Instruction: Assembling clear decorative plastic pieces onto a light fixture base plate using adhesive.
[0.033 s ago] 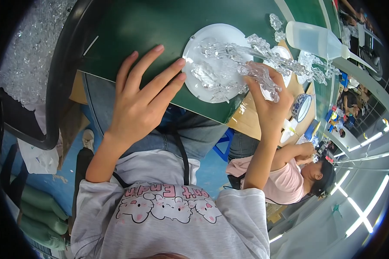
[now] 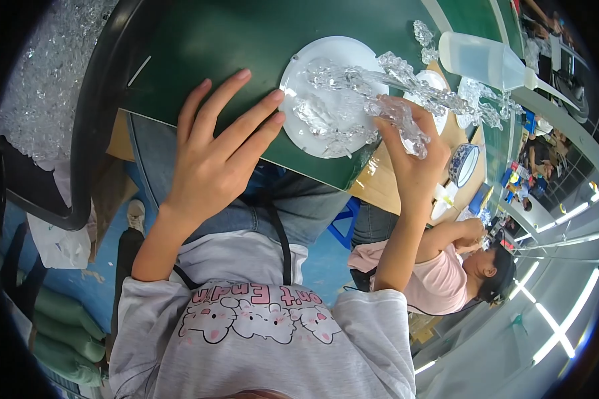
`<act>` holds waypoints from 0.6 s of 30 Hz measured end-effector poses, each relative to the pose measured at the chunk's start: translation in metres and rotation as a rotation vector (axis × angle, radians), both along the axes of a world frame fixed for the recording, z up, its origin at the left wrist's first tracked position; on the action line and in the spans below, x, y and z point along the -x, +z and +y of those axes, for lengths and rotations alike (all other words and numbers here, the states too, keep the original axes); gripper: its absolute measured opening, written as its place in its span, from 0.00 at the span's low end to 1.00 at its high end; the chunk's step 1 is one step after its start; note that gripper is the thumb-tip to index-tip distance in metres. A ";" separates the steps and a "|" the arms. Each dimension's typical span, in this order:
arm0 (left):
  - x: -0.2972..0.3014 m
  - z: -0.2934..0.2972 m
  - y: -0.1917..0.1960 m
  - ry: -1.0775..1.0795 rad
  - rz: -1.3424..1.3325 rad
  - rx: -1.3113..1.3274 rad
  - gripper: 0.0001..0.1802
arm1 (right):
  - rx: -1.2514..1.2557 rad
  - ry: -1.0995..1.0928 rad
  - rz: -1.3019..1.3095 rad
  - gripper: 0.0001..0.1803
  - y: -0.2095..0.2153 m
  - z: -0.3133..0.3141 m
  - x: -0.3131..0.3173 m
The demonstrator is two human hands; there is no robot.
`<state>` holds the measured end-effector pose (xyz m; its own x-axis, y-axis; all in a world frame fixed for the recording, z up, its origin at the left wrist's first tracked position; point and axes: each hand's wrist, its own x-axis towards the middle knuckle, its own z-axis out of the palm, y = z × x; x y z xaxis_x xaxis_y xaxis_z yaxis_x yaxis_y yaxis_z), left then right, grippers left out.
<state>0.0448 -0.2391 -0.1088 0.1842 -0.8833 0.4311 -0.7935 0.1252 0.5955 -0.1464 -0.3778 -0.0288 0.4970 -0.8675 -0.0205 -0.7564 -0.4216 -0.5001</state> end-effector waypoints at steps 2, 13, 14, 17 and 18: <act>0.000 0.000 0.001 -0.004 -0.010 -0.002 0.12 | 0.032 0.010 0.055 0.16 0.003 0.000 -0.002; -0.001 -0.002 0.003 -0.046 -0.025 -0.023 0.14 | 0.039 0.029 0.168 0.15 0.018 -0.002 -0.013; -0.001 -0.002 0.003 -0.047 -0.025 -0.022 0.14 | 0.040 0.028 0.167 0.15 0.016 -0.004 -0.011; -0.001 -0.003 0.004 -0.050 -0.029 -0.036 0.14 | 0.021 0.110 0.080 0.14 0.013 -0.009 -0.007; -0.001 -0.003 0.004 -0.050 -0.026 -0.037 0.14 | 0.031 0.099 0.077 0.14 0.012 -0.009 -0.008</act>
<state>0.0459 -0.2426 -0.1045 0.1288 -0.9067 0.4015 -0.8019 0.1429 0.5801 -0.1387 -0.3872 -0.0165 0.5784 -0.8150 -0.0361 -0.7459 -0.5103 -0.4281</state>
